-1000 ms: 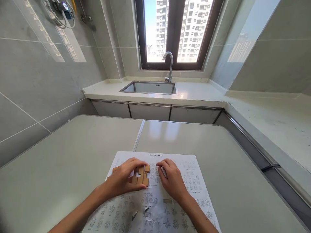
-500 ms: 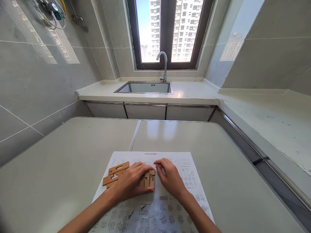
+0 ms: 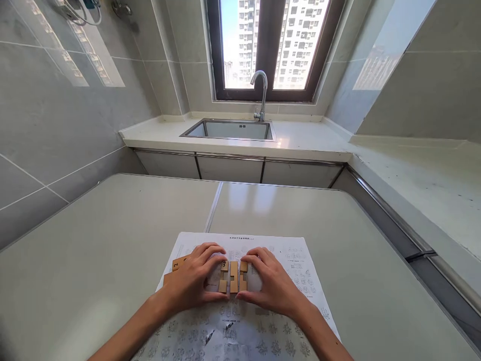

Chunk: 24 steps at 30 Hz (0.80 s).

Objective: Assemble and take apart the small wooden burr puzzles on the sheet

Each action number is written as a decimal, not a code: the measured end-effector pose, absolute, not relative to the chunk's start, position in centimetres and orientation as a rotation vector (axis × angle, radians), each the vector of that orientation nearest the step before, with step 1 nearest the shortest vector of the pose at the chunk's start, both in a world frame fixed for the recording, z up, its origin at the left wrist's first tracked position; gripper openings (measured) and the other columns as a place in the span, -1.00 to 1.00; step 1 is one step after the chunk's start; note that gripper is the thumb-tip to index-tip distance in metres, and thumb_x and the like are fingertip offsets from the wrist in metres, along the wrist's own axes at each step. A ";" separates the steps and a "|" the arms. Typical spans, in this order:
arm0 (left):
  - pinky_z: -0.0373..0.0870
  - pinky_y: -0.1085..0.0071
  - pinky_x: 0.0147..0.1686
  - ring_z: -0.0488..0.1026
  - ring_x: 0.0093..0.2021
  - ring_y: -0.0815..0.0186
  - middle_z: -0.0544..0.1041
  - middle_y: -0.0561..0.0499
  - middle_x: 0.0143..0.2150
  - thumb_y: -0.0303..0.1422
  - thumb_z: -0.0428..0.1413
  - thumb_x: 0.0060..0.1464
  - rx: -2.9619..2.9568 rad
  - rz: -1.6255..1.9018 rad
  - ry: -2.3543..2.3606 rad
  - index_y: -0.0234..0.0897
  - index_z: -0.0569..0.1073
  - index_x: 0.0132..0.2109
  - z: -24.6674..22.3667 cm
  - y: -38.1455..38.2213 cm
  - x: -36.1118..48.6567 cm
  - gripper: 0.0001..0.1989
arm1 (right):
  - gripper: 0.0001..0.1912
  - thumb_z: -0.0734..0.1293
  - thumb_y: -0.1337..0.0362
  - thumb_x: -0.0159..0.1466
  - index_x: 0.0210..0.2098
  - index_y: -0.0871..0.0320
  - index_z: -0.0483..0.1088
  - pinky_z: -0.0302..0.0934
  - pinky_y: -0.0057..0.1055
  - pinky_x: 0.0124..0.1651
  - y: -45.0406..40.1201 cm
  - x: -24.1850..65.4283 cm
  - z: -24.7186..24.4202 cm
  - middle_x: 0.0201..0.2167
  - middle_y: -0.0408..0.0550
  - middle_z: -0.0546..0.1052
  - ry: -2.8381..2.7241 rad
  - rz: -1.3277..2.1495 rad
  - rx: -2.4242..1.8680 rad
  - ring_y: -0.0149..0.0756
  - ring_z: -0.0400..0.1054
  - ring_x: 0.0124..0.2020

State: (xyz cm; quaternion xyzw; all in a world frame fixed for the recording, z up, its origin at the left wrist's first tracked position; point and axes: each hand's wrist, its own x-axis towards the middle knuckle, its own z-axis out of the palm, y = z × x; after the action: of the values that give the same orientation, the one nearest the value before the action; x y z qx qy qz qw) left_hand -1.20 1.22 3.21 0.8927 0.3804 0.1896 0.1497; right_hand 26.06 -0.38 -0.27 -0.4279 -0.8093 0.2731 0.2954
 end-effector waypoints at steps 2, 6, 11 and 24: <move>0.45 -0.11 0.22 0.41 0.27 -0.14 0.54 -0.16 0.19 -0.14 0.54 -0.13 2.536 0.573 1.077 -0.11 0.44 0.16 3.3 1.2 -1.4 -0.26 | -0.39 0.62 0.16 0.15 0.14 0.00 0.42 0.38 -0.08 0.18 -0.4 26.1 -0.4 0.13 0.10 0.48 -2.145 0.734 -1.144 0.03 0.40 0.15; 0.49 -0.05 0.19 0.47 0.20 -0.06 0.54 -0.15 0.18 -0.22 0.53 -0.09 2.406 0.683 1.063 -0.12 0.40 0.23 3.8 0.8 -1.3 -0.23 | -0.45 0.57 0.12 0.20 0.12 0.02 0.41 0.38 -0.12 0.14 -0.3 26.3 -0.5 0.10 0.08 0.51 -2.069 0.831 -1.155 0.00 0.42 0.10; 0.48 0.07 0.22 0.50 0.20 0.03 0.55 -0.12 0.20 -0.34 0.49 -0.03 2.214 0.796 1.022 -0.10 0.38 0.26 4.4 0.0 -0.9 -0.25 | -0.50 0.50 -0.03 0.29 0.09 0.04 0.38 0.38 -0.19 0.03 -0.4 26.4 -0.7 -0.01 0.05 0.59 -1.781 1.057 -1.150 -0.06 0.48 -0.07; 0.49 0.26 0.04 0.53 -0.03 0.14 0.60 -0.08 -0.01 -0.11 0.52 -0.13 1.699 0.778 0.828 -0.19 0.45 0.22 2.8 -3.4 2.1 -0.20 | -0.35 0.64 0.02 0.18 0.12 -0.04 0.33 0.36 -0.42 -0.21 -0.8 25.4 -1.1 -0.14 -0.08 0.50 -1.173 1.553 -0.872 -0.27 0.44 -0.22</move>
State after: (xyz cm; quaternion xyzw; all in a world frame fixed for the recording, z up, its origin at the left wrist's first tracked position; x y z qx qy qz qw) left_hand 2.06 -3.41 2.80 0.7091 0.3456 0.3249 0.5217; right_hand 25.44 -0.77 -1.14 -0.3581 -0.4815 0.6373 0.4834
